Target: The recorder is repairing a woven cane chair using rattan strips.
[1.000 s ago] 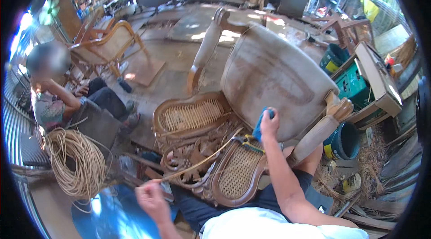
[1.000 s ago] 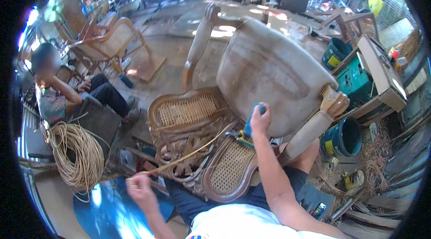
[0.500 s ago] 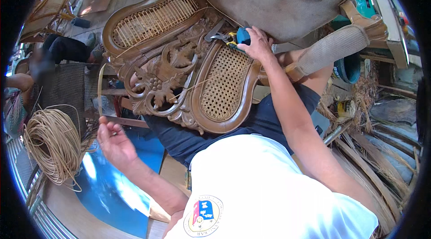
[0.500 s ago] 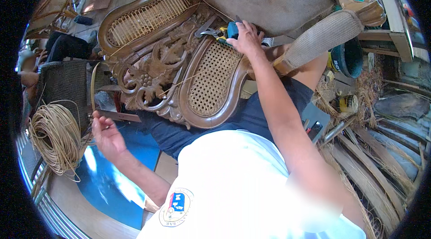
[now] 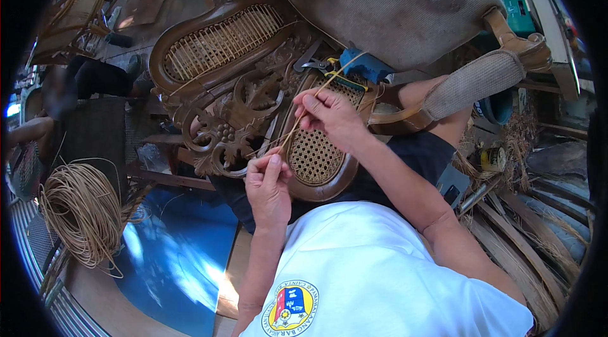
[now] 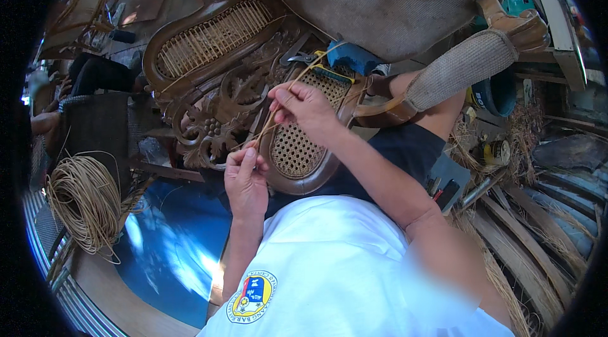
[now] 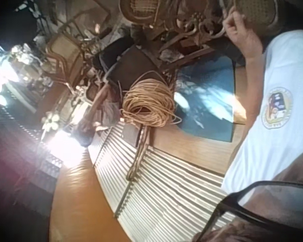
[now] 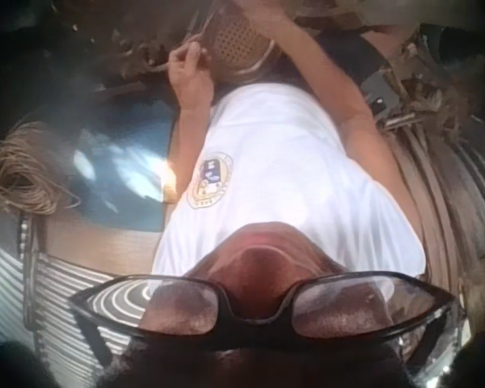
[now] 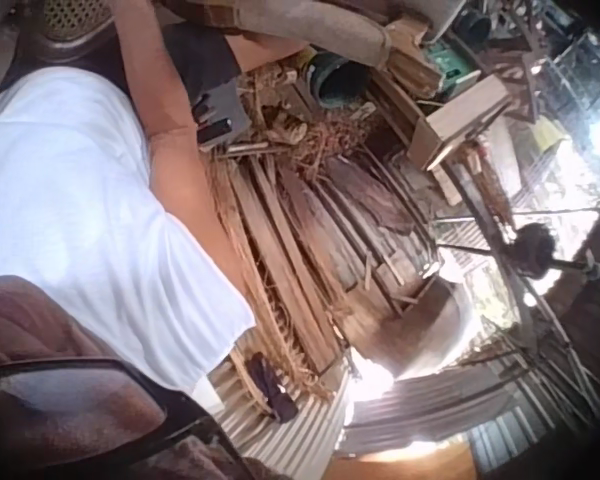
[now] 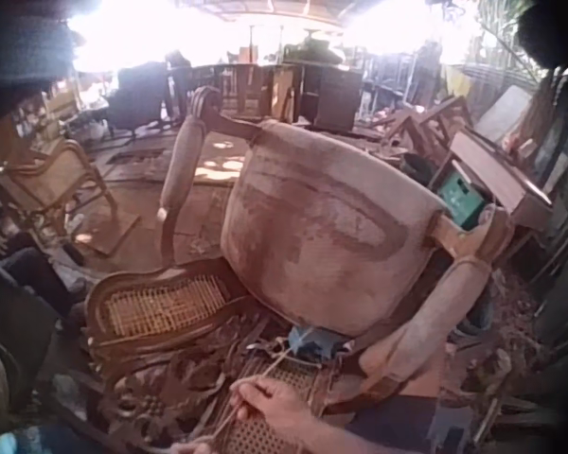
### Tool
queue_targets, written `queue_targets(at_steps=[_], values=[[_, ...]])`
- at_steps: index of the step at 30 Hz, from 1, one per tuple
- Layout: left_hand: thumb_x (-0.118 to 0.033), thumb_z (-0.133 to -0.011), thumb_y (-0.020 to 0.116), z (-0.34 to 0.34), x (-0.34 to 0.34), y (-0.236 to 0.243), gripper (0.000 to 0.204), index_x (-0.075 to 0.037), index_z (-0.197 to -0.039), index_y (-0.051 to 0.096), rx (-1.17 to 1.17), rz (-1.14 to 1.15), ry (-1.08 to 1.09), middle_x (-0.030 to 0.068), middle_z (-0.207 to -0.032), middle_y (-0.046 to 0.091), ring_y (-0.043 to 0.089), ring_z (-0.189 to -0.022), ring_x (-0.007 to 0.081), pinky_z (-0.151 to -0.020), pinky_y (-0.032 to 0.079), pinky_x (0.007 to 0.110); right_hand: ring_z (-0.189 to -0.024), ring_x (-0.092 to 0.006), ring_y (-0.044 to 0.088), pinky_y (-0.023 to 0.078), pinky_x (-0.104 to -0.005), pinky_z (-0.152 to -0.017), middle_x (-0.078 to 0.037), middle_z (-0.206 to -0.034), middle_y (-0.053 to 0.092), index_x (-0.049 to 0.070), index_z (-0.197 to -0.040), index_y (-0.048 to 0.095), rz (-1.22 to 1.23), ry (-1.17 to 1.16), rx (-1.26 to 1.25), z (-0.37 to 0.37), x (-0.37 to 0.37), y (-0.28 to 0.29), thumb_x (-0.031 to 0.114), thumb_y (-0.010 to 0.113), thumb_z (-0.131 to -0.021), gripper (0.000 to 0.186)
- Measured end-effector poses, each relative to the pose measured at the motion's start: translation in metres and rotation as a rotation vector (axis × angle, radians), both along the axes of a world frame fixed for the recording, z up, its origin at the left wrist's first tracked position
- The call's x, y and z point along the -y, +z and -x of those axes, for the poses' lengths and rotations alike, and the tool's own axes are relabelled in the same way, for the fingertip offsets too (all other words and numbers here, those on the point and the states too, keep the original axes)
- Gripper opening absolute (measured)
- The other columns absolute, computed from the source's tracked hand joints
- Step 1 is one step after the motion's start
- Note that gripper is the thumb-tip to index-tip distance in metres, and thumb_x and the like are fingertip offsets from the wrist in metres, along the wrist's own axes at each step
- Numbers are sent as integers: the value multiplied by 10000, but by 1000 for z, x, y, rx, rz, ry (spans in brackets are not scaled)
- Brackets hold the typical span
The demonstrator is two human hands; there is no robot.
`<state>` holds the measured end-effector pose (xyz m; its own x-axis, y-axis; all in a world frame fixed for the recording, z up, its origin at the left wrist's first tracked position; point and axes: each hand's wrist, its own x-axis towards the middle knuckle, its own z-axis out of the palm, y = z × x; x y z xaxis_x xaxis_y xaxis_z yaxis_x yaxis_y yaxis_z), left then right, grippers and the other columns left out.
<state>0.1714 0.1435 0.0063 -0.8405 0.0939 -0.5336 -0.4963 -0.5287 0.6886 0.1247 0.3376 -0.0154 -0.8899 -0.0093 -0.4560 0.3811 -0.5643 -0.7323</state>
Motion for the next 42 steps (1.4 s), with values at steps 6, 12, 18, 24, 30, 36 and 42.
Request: queue_targets(at_steps=[6,12,18,24,30,36,42], values=[[-53,-968,634,-11,24,12,67,-50,-1005,578,-79,204,33,115,-1152,642,595,-799,84,-715,515,228,-644,-63,587,471,-202,-560,-67,-880,685,61,-1086,614,-35,-259,25,28,-55,-20,185,621,-999,152],[-39,-971,622,-24,40,13,63,-65,-1010,580,-78,226,38,108,-1149,649,588,-795,86,-710,505,234,-634,-63,584,476,-196,-569,-53,-860,682,42,-1096,635,-66,-341,-38,31,-80,-14,217,647,-989,206],[-33,-961,630,-36,56,9,66,-56,-992,576,-66,307,14,120,-1118,657,588,-779,90,-686,496,230,-637,-64,588,471,-191,-563,-55,-863,684,47,-1125,658,-55,-434,-67,25,-80,-2,205,648,-987,209],[-34,-931,676,-39,56,11,72,-59,-933,608,0,334,-2,134,-1069,692,595,-726,95,-666,487,219,-639,-68,581,467,-202,-575,-52,-854,691,59,-1062,658,-55,-449,-107,26,-83,12,166,692,-952,157],[-80,-939,684,-22,69,16,88,-45,-1000,632,-17,525,174,92,-1028,700,594,-751,75,-680,494,219,-665,-60,568,458,-197,-609,-45,-849,688,46,-1009,648,-180,-375,-114,32,-73,32,171,698,-948,148],[-176,-995,632,28,36,57,187,-74,-1151,643,-370,689,-42,44,-1087,683,614,-903,81,-774,512,237,-743,-58,539,438,-229,-669,16,-804,609,32,-991,700,-680,93,-226,21,-10,64,134,689,-928,120],[-58,-924,709,26,29,54,277,-15,-1191,649,-422,633,-224,17,-1046,693,622,-947,67,-844,513,220,-776,-68,605,481,-217,-698,-6,-853,684,4,-984,710,-401,411,-330,-17,51,51,26,676,-909,85]])
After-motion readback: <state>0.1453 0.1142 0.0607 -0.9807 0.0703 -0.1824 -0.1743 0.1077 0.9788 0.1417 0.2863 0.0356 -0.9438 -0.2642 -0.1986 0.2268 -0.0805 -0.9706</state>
